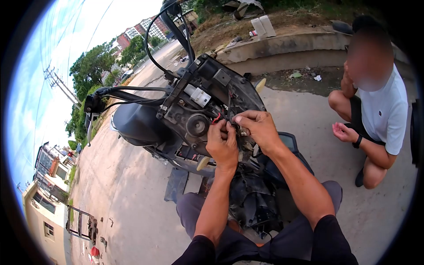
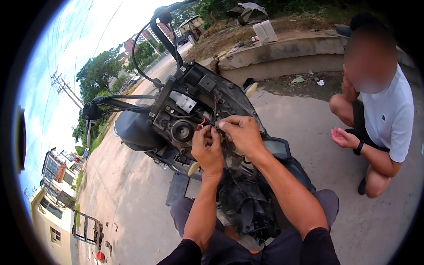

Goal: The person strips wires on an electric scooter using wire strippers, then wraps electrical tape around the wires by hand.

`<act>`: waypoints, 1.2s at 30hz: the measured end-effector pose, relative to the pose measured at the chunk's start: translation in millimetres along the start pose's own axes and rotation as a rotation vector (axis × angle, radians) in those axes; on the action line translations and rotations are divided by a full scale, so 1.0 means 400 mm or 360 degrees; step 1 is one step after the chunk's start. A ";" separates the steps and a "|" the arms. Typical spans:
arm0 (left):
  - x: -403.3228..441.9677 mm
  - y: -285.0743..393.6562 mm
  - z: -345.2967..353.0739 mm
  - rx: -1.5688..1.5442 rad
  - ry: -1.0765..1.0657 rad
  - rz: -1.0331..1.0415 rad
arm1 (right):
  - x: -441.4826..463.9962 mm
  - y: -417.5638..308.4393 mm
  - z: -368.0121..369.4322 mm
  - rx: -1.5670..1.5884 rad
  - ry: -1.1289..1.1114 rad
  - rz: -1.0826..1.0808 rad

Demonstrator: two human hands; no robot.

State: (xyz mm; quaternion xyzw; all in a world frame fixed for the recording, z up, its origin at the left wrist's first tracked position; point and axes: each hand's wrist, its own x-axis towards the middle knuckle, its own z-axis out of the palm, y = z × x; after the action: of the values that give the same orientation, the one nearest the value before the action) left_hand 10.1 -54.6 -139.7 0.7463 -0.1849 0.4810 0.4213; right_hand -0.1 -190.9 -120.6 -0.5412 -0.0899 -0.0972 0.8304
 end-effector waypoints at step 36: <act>-0.015 0.076 -0.154 0.0056 -0.0398 -0.0019 | 0.000 -0.014 0.047 -0.1105 0.0221 -0.0984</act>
State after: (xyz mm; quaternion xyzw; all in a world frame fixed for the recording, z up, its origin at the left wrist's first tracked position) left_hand -48.2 -23.1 -119.9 0.8088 -0.2230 0.3848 0.3846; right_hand -2.5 -175.9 -108.3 -0.7271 -0.1532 -0.4004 0.5363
